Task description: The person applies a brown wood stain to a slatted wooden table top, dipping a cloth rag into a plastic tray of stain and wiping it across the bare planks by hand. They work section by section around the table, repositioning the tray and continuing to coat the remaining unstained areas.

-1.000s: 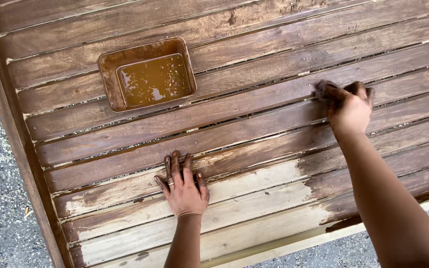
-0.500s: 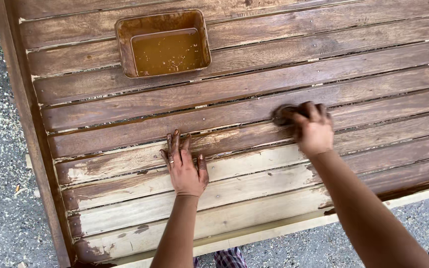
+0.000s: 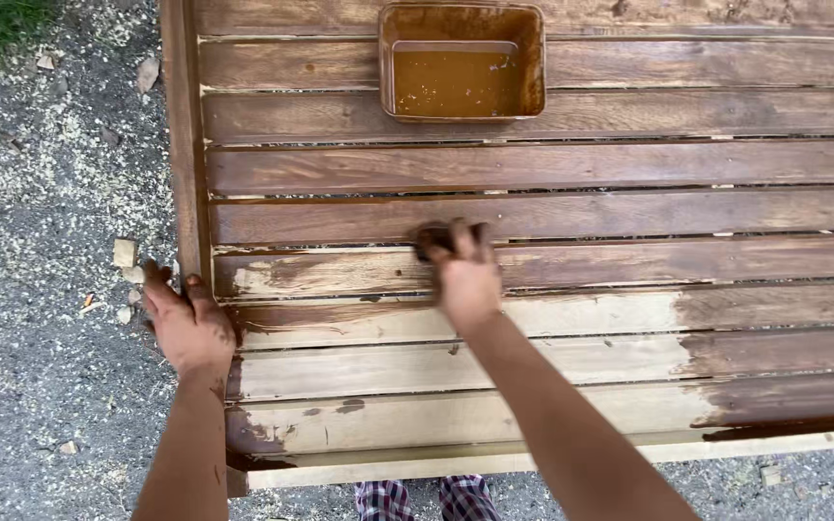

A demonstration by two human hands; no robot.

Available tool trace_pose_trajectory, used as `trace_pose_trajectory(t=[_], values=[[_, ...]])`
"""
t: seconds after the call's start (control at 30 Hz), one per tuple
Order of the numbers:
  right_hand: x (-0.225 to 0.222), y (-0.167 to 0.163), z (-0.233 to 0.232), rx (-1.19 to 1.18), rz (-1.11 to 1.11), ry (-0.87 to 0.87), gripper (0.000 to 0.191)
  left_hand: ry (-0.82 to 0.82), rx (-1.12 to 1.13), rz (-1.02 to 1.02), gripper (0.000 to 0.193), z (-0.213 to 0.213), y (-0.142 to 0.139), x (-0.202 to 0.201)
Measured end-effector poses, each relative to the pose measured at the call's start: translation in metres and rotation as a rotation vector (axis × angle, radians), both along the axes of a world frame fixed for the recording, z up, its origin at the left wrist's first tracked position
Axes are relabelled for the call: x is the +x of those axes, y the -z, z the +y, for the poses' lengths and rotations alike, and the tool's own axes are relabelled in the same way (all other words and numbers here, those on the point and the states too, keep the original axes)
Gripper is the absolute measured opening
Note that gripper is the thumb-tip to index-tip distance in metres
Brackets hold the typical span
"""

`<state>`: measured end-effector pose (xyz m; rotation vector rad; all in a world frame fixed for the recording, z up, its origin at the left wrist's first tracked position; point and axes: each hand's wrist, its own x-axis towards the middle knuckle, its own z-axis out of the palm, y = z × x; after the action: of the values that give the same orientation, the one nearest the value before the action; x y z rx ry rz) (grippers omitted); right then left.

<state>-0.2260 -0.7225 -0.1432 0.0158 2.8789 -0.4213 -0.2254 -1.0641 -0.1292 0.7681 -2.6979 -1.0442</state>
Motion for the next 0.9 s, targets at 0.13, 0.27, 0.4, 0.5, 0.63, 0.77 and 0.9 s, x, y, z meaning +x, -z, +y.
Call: trace_pose_trajectory(t=[0.13,0.27,0.4,0.5,0.63,0.77,0.9], values=[[-0.034,-0.02,-0.136,-0.163,-0.137,-0.248,0.051,-0.282,0.098,-0.329,0.051,-0.008,0.006,-0.019],[-0.05,-0.022,-0.155,-0.089,-0.13,-0.425,0.045,-0.367,0.005,-0.61,0.049,-0.002,-0.004,-0.028],[-0.033,-0.021,-0.031,0.173,-0.131,-0.476,0.057,-0.278,-0.191,-0.692,0.049,-0.002,-0.013,-0.038],[-0.003,-0.031,0.081,-0.007,0.246,-0.195,0.06,-0.226,-0.316,-0.669,0.05,-0.002,-0.014,-0.036],[0.007,-0.051,0.118,-0.018,0.33,-0.011,0.054,-0.251,-0.17,-0.501,0.05,-0.004,-0.014,-0.031],[-0.06,-0.073,0.081,-0.275,0.516,0.142,0.024,-0.22,-0.095,-0.566,0.048,-0.005,-0.016,-0.034],[-0.177,-0.064,0.048,-0.188,0.51,0.042,0.026,-0.23,-0.04,-0.551,0.048,-0.007,-0.014,-0.038]])
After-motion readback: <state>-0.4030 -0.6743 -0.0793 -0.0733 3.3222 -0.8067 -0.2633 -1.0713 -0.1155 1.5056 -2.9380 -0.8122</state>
